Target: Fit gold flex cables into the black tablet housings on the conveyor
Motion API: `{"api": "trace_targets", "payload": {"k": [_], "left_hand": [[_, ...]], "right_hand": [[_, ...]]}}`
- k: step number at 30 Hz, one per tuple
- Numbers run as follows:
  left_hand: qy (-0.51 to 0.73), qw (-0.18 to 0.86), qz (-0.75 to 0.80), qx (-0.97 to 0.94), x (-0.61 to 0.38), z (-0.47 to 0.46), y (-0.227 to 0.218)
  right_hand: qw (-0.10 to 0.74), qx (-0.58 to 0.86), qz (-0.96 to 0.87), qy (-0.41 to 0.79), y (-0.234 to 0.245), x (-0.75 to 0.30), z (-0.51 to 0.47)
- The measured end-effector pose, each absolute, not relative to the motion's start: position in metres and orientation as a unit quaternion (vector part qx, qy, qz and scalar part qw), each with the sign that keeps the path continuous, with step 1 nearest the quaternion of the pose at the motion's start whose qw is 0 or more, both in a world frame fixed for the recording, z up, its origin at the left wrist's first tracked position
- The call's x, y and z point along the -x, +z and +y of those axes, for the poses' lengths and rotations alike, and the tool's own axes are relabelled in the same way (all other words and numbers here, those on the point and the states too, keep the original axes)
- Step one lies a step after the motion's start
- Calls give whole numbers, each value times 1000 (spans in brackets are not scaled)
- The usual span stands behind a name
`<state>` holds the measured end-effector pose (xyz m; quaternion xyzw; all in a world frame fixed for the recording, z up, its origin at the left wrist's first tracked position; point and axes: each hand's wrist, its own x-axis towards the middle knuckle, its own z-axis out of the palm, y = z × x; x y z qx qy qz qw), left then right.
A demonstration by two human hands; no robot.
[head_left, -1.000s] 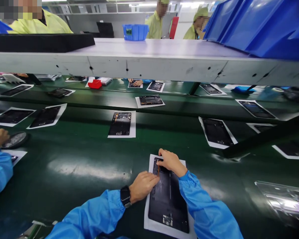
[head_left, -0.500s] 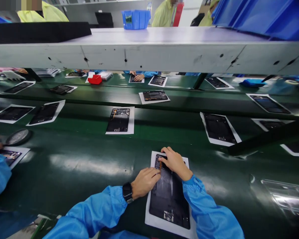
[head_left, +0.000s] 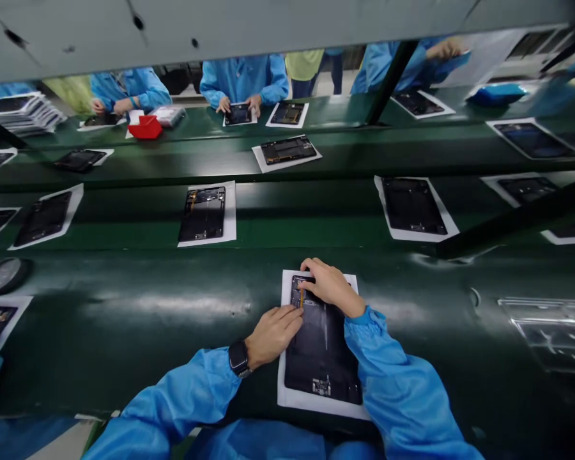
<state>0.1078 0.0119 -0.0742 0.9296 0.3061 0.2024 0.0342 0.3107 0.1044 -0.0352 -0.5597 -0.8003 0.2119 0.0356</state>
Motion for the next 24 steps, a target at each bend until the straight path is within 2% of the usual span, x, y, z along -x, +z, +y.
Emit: {"api": "trace_targets", "payload": {"k": [10,24], "left_hand": [[157,5,294,-943,-111,10,-65],[164,-29,287,-943,-112,11,-63]], "right_hand": [[45,554,-808,197,-35,-313,105],[68,556,-803,204,-41,-314,106]]}}
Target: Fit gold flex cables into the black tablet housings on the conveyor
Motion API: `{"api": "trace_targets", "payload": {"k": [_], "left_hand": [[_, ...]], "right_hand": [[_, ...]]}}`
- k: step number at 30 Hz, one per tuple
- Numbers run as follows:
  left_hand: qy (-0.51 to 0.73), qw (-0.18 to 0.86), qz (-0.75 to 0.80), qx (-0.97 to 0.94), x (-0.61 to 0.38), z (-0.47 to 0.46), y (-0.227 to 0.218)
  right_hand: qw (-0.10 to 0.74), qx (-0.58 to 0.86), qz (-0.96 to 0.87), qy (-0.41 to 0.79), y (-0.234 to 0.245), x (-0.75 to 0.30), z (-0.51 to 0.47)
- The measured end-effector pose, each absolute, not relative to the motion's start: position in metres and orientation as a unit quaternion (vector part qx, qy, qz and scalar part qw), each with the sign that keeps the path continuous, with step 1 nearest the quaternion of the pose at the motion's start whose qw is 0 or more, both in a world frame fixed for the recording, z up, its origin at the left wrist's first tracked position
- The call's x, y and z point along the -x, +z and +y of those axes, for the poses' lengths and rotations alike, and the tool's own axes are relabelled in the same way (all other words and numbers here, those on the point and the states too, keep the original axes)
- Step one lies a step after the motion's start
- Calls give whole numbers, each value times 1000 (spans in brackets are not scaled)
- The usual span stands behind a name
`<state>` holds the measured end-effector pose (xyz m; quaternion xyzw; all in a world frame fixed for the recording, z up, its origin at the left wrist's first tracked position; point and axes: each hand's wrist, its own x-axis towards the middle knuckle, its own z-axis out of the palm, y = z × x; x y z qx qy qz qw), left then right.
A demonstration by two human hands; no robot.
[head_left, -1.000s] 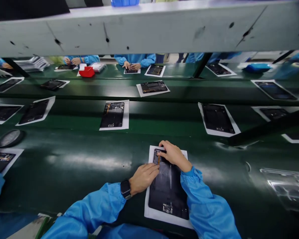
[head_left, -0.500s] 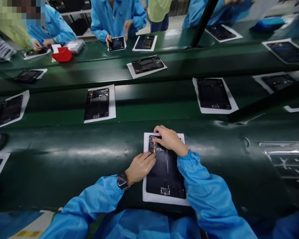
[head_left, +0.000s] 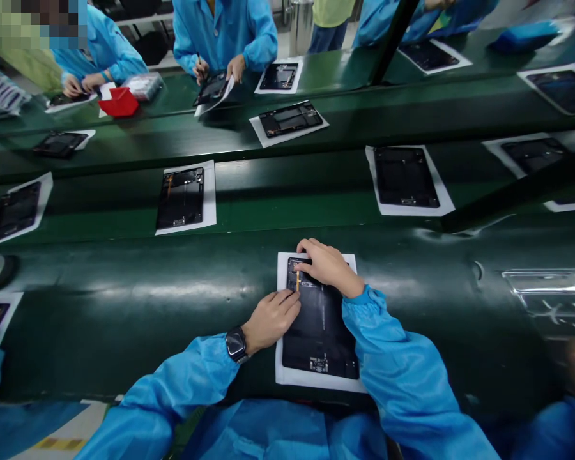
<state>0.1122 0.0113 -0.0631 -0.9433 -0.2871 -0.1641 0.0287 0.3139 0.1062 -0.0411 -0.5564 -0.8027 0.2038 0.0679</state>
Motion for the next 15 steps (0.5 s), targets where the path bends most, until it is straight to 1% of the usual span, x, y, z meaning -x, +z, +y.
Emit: {"api": "trace_targets", "payload": {"k": [8,12,15], "left_hand": [[-133,0,-286,949,-114,9,-60],[-170,-23,-292,941,-113,12,-56],[-200,-65,-306,928,-108,18,-53]], "right_hand": [[66,558,-802,202,-39,-313,106],[63,563,-801,195,-33,-311,104],[89,563,-797,199,-21,-315,101]]}}
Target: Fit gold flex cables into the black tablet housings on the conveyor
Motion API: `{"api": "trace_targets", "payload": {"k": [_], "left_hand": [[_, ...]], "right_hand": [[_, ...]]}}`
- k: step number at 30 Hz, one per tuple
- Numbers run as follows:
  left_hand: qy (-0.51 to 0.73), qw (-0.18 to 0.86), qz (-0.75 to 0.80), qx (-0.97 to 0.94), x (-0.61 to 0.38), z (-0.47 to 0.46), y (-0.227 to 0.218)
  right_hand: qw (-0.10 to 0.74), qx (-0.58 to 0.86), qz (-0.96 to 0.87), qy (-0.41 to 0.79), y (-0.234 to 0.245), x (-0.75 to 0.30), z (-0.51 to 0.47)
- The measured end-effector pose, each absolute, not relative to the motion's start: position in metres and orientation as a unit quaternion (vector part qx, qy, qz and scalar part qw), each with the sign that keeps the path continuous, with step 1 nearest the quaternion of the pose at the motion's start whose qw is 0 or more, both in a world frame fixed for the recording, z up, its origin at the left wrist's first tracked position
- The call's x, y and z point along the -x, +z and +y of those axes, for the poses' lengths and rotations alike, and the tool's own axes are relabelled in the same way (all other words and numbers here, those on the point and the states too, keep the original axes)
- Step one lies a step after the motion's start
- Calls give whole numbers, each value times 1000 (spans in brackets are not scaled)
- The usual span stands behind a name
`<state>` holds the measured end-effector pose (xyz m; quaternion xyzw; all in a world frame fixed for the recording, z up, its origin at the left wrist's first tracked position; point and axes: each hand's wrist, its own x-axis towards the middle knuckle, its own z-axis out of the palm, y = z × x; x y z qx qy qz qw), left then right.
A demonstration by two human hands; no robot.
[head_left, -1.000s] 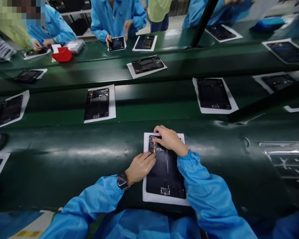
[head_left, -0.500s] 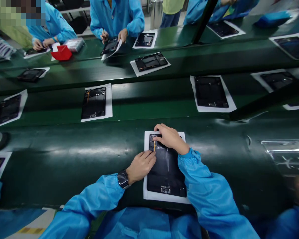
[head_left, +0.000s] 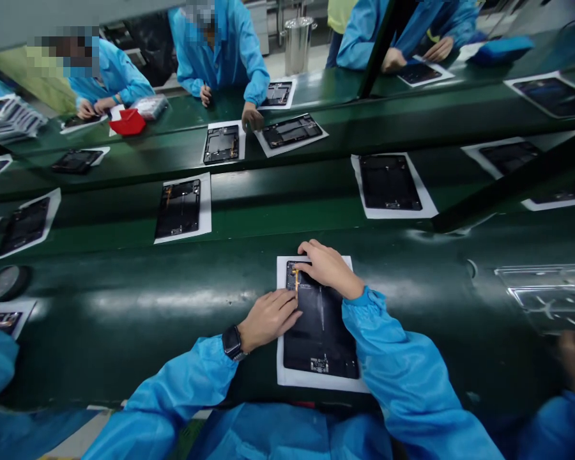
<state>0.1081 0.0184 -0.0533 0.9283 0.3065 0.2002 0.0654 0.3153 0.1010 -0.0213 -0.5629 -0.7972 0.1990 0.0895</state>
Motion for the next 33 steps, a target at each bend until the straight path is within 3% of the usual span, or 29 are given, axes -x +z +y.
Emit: {"api": "trace_targets", "payload": {"k": [8,15,22,33], "left_hand": [[108,71,287,-949,-105,31,-46],[96,96,259,-956,-98,26,-38],[132,122,265,-947,-87,14,-48],[193,179,244,-934,-73,2,-52]], "right_hand": [[160,521,-791,277,19,-333,73],[134,573,-753,295,5,-338,20],[161,575,-749,287,-6,-326,-16],[47,542,-815,198,-9,-280,-17]]}}
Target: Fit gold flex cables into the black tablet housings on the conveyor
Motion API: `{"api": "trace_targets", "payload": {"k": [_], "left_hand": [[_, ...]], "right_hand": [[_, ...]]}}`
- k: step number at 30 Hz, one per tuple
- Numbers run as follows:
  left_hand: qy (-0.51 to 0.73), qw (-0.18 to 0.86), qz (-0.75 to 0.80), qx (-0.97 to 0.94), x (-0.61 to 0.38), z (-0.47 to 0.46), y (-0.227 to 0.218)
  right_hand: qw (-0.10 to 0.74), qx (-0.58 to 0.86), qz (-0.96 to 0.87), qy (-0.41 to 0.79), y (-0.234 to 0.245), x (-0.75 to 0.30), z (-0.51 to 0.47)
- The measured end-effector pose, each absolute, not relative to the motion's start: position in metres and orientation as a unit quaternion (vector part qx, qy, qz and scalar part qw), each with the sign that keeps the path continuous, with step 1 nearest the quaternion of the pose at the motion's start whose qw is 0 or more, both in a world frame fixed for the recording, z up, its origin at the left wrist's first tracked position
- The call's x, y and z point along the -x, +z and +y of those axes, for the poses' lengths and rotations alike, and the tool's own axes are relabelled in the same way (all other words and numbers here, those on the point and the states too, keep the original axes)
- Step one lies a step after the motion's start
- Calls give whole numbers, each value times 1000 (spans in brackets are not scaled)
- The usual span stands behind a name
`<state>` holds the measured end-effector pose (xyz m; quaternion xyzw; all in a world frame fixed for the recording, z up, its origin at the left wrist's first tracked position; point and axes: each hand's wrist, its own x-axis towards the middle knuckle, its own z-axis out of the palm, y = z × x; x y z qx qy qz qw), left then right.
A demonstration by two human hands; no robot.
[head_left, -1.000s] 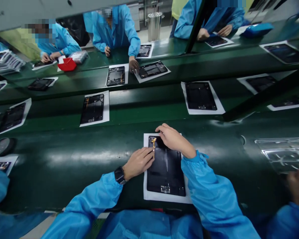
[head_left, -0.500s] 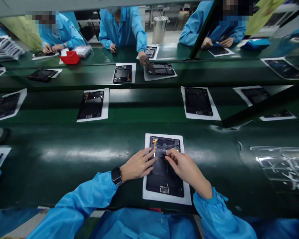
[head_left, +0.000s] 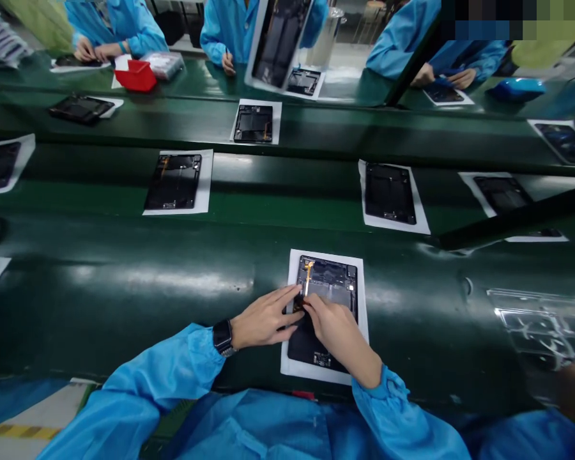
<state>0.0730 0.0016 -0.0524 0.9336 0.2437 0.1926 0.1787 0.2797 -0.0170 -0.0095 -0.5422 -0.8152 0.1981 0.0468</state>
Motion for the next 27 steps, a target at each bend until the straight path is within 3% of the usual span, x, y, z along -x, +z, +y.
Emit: {"api": "trace_targets", "payload": {"k": [8,20,27], "left_hand": [[159,154,297,-929,-76,-14,-50],[164,145,305,-927,-76,-17,-48],[154,145,309,-927,-76,-17,-50]], "right_hand": [[25,528,-832,168,-13,-272,-16],[185,566,-757,270,-18,-288,-30],[156,545,-785,250,-22,-283,-29]]}}
